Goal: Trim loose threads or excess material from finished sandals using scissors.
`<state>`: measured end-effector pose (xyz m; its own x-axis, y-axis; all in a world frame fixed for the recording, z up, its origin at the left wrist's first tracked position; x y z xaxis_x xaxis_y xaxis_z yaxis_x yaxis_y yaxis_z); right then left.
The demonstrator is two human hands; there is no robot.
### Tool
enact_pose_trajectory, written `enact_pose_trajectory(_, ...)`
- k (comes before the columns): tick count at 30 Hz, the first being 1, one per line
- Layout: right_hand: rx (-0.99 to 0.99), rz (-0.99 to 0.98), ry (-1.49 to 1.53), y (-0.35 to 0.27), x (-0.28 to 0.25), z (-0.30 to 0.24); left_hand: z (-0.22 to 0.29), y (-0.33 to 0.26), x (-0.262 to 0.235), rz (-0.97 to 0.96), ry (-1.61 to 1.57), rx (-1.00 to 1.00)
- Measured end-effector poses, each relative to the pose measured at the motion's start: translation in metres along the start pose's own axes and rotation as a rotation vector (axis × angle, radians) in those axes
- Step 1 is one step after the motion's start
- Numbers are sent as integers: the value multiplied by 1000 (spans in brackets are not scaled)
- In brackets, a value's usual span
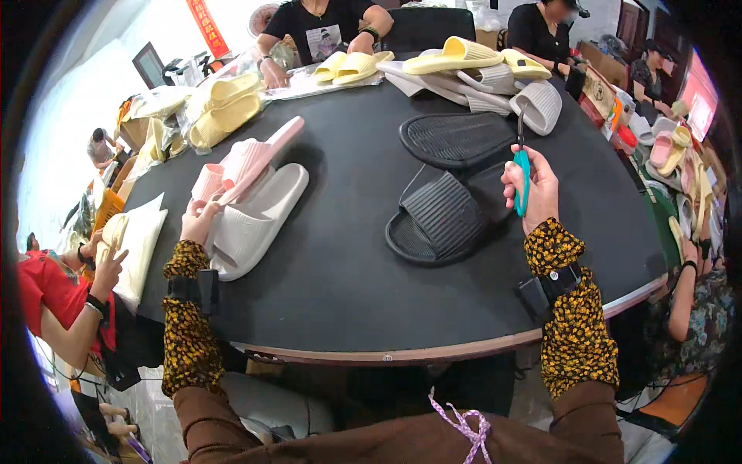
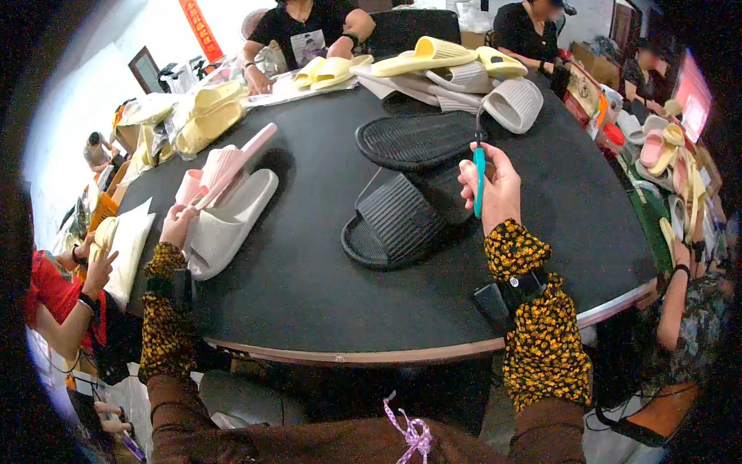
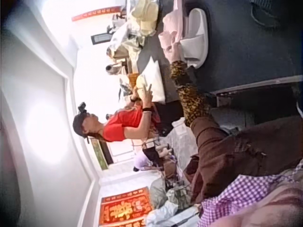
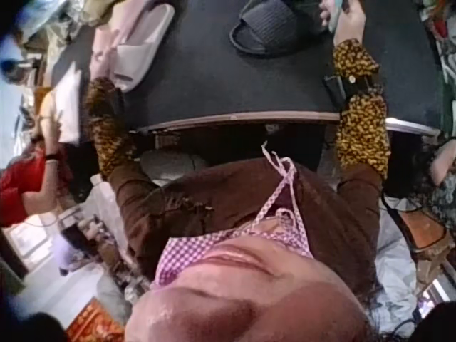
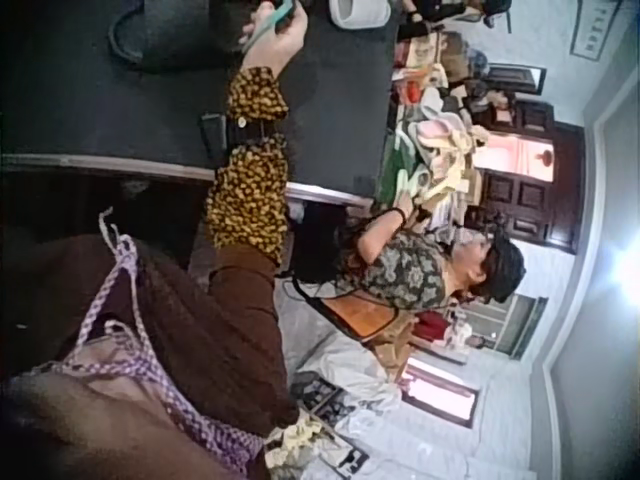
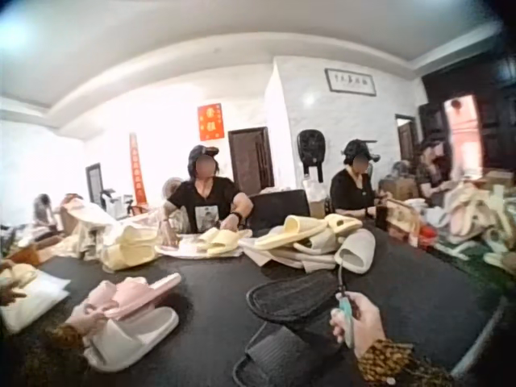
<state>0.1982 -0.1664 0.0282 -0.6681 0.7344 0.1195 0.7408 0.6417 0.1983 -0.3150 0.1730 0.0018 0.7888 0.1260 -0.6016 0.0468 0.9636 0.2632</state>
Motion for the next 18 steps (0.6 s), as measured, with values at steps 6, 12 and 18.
enact_pose_trajectory(6, -4, -3, 42, 2, -3, 4, 81, -57, 56, -113, -105, 43)
enact_pose_trajectory(12, -37, -1, 88, 2, 1, -1, 121, -86, 108, -206, -91, 93)
enact_pose_trajectory(18, -72, 5, 85, 3, 1, -6, 179, -121, 153, -295, -173, 187)
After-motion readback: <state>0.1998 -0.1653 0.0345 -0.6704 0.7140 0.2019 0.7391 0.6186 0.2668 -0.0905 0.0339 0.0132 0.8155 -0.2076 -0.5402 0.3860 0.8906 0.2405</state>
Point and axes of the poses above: each hand's wrist, its own y-axis towards the middle knuckle, its own x-axis out of the palm, z = x × y, the point moved 4 cm from there along y, towards the middle knuckle, and after that the axes turned 3 degrees about z, right-handed, at the moved point
